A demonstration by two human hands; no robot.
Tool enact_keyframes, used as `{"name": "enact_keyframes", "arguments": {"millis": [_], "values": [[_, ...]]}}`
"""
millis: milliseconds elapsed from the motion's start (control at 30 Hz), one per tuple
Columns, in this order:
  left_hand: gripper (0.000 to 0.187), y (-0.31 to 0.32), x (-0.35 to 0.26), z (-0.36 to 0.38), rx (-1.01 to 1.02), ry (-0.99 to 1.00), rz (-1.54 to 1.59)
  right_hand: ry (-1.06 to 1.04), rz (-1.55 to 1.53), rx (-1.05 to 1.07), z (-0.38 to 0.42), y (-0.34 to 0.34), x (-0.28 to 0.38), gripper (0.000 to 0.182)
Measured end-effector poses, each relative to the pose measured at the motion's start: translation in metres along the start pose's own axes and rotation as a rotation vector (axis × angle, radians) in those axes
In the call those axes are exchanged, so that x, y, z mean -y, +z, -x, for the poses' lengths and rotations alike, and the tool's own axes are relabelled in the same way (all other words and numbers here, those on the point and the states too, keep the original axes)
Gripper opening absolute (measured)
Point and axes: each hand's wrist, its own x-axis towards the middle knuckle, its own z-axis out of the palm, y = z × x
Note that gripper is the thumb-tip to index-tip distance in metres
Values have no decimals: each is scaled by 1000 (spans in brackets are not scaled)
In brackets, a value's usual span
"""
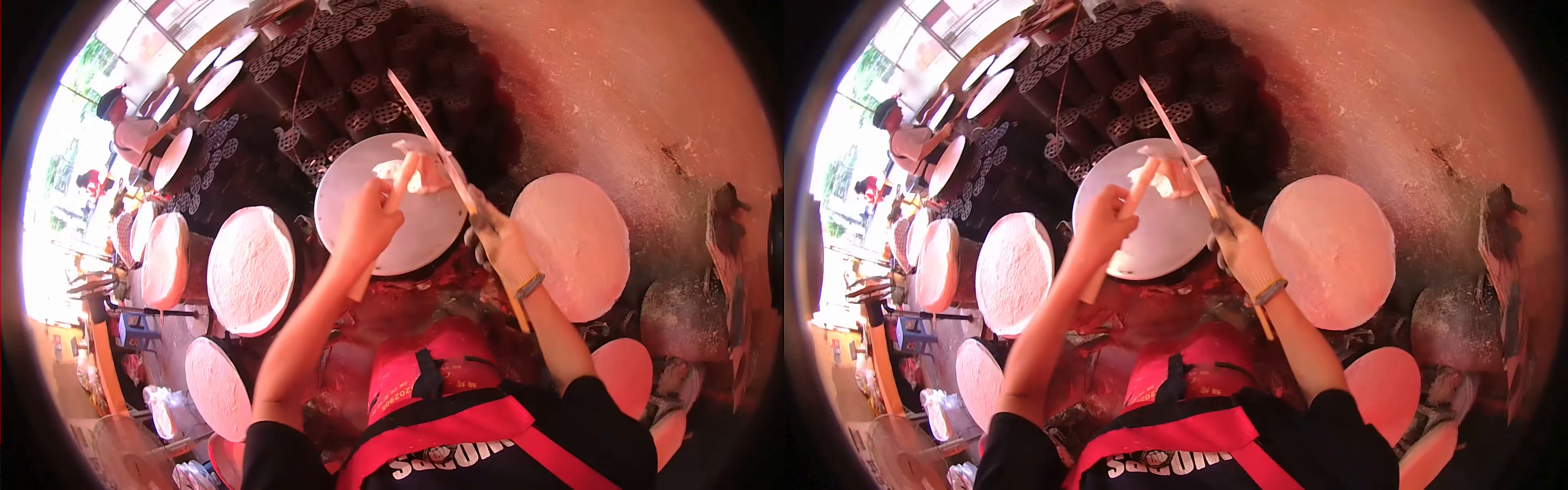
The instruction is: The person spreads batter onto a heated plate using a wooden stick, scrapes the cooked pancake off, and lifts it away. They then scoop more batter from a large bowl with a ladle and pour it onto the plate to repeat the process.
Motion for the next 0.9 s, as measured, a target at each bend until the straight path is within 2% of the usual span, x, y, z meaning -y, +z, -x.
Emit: {"name": "enact_keyframes", "arguments": {"millis": [67, 133, 200, 233, 267, 333, 367, 400, 500, 533, 567, 600, 667, 700, 733, 900], "values": [[33, 39, 14, -9, -25, -81, 101, 118, -193, -81, 6, -4, -39, 45], [33, 63, 9, -14, -24, -145, 218, 203, -293, -52, 16, -7, -77, 46], [26, 85, 15, -21, -83, -255, 323, -35, -240, -136, 8, 10, -145, 50], [19, 93, 23, -27, -72, -271, 302, -241, -77, -229, -1, 20, -178, 47], [19, 100, 34, -35, -64, -269, 303, -300, -19, -254, 6, 31, -160, 45], [15, 105, 53, -50, -188, -106, 41, -244, 174, -372, -2, 49, -150, 45], [15, 101, 50, -54, -181, -100, 42, -279, 186, -395, -12, 57, -139, 45], [12, 95, 48, -57, -267, -27, -10, -256, 80, -399, -29, 64, -144, 45], [10, 69, 36, -67, -408, 147, -81, -338, 263, -533, -68, 74, -136, 45], [10, 59, 34, -70, -477, 241, -99, -53, -138, -375, -67, 71, -115, 44], [10, 48, 33, -73, -473, 244, -93, 229, -531, -201, -63, 71, -104, 44], [10, 37, 32, -75, -459, 257, -190, 228, -528, -209, -58, 74, -107, 44], [10, 18, 35, -75, -446, 277, -278, 116, -870, -255, -39, 86, -119, 44], [8, 10, 37, -73, -419, 277, -323, 153, -877, -341, -29, 96, -131, 45], [7, 3, 41, -70, -393, 276, -369, 104, -866, -397, -13, 110, -131, 45], [8, -11, 74, -43, -344, 299, -369, 99, -782, -497, -18, 173, -129, 47]]}}
